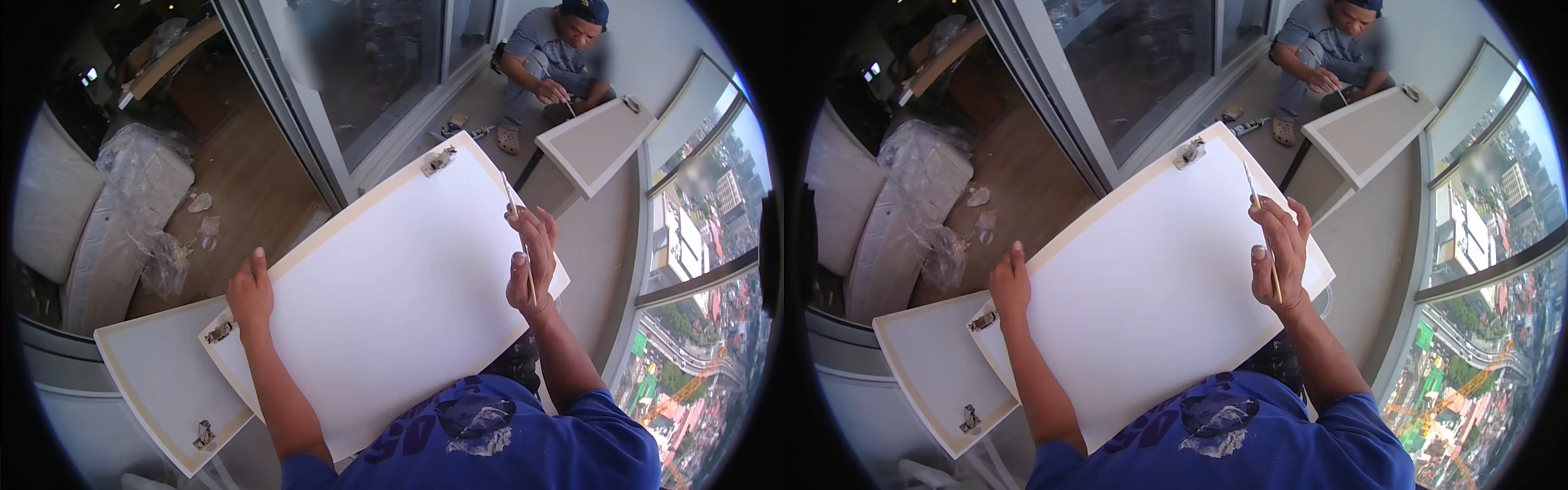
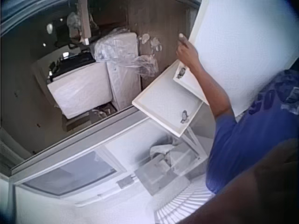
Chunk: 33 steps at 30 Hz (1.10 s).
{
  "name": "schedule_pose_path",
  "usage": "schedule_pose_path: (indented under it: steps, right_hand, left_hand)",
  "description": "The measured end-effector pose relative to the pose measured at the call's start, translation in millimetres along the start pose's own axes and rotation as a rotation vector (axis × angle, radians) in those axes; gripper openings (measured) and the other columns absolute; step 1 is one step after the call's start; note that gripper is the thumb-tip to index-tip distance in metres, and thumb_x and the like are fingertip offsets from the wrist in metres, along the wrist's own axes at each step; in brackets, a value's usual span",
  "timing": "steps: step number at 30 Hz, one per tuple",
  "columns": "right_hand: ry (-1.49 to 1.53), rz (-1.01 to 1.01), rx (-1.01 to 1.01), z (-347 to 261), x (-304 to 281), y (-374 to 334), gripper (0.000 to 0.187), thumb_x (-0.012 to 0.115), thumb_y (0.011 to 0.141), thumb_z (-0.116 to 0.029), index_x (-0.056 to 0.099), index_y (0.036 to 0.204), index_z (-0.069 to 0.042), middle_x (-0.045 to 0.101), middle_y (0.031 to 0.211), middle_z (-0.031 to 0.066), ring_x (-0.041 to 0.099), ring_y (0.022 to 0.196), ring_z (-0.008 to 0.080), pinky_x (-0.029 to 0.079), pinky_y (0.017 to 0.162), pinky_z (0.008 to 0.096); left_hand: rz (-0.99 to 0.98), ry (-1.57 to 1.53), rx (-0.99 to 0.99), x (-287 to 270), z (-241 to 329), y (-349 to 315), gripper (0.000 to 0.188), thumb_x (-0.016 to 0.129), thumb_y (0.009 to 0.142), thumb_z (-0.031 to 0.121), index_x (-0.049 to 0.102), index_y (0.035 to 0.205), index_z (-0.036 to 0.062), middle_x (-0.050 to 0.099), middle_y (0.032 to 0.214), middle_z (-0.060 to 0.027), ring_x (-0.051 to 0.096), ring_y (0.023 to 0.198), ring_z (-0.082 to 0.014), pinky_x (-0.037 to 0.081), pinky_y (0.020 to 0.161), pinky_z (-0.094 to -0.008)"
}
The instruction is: The person paints the edge and back of a furniture panel with a brush while holding it by hand.
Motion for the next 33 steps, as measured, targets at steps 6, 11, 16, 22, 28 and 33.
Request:
schedule_pose_path:
  steps: [6,11,16,22,28,33]
  right_hand:
    - [-0.008,0.255,0.44,77.8,-137.1,-57.3,0.029,0.049,0.102,-0.008,0.064,0.124,0.004,0.072,0.109,0.0216,0.072,0.097,0.029,0.056,0.091,0.0402]
    - [-0.137,0.337,0.87,133.6,-199.0,-214.3,0.021,0.057,0.102,-0.011,0.066,0.115,0.003,0.073,0.096,0.0177,0.073,0.084,0.0261,0.058,0.081,0.0373]
    - [-0.212,-0.007,1.141,172.9,-139.3,-314.3,0.021,0.065,0.094,-0.017,0.072,0.104,-0.001,0.078,0.09,0.0179,0.077,0.085,0.0337,0.061,0.084,0.0415]
    - [-0.265,-0.394,1.203,255.9,-54.2,-348.9,0.028,0.067,0.087,-0.018,0.079,0.107,-0.003,0.081,0.101,0.0193,0.079,0.09,0.037,0.063,0.084,0.0446]
    - [-0.213,-0.496,1.449,311.5,-12.4,-384.1,0.03,0.066,0.087,-0.016,0.081,0.108,0.0,0.079,0.106,0.0246,0.079,0.09,0.0395,0.066,0.082,0.0457]
    - [-0.264,-0.568,1.466,323.2,1.0,-399.3,0.031,0.064,0.09,-0.014,0.08,0.11,0.004,0.078,0.108,0.0288,0.08,0.092,0.0397,0.068,0.078,0.0458]
  left_hand:
    - [-0.042,-0.011,-0.025,-0.5,-52.8,-1.9,0.076,0.037,0.113,0.062,0.072,0.132,-0.003,0.074,0.126,-0.0276,0.067,0.12,-0.0486,0.052,0.101,-0.0531]
    - [-0.084,-0.052,-0.055,15.4,-53.9,8.1,0.082,0.034,0.112,0.067,0.069,0.138,-0.0026,0.07,0.135,-0.0279,0.064,0.127,-0.0475,0.049,0.106,-0.0506]
    - [-0.079,0.049,-0.058,11.3,-68.9,19.6,0.085,0.034,0.111,0.069,0.068,0.139,-0.0044,0.069,0.139,-0.0271,0.063,0.129,-0.047,0.048,0.11,-0.0499]
    - [-0.04,0.06,-0.087,5.5,-73.9,20.1,0.087,0.034,0.111,0.068,0.069,0.135,-0.0074,0.069,0.136,-0.0302,0.064,0.127,-0.0488,0.048,0.109,-0.0509]
    - [-0.008,0.048,-0.028,1.3,-74.8,18.2,0.085,0.035,0.112,0.065,0.07,0.13,-0.0103,0.07,0.13,-0.0327,0.065,0.121,-0.0503,0.048,0.106,-0.0522]
    - [0.041,0.013,-0.014,-0.4,-62.0,5.7,0.082,0.037,0.114,0.061,0.069,0.128,-0.012,0.071,0.126,-0.0336,0.064,0.118,-0.0517,0.048,0.104,-0.0527]
Point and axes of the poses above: each hand's wrist, its own y-axis towards the middle knuckle, its own x-axis out of the palm, z = x × y, the point moved 8 cm from there along y, towards the middle knuckle
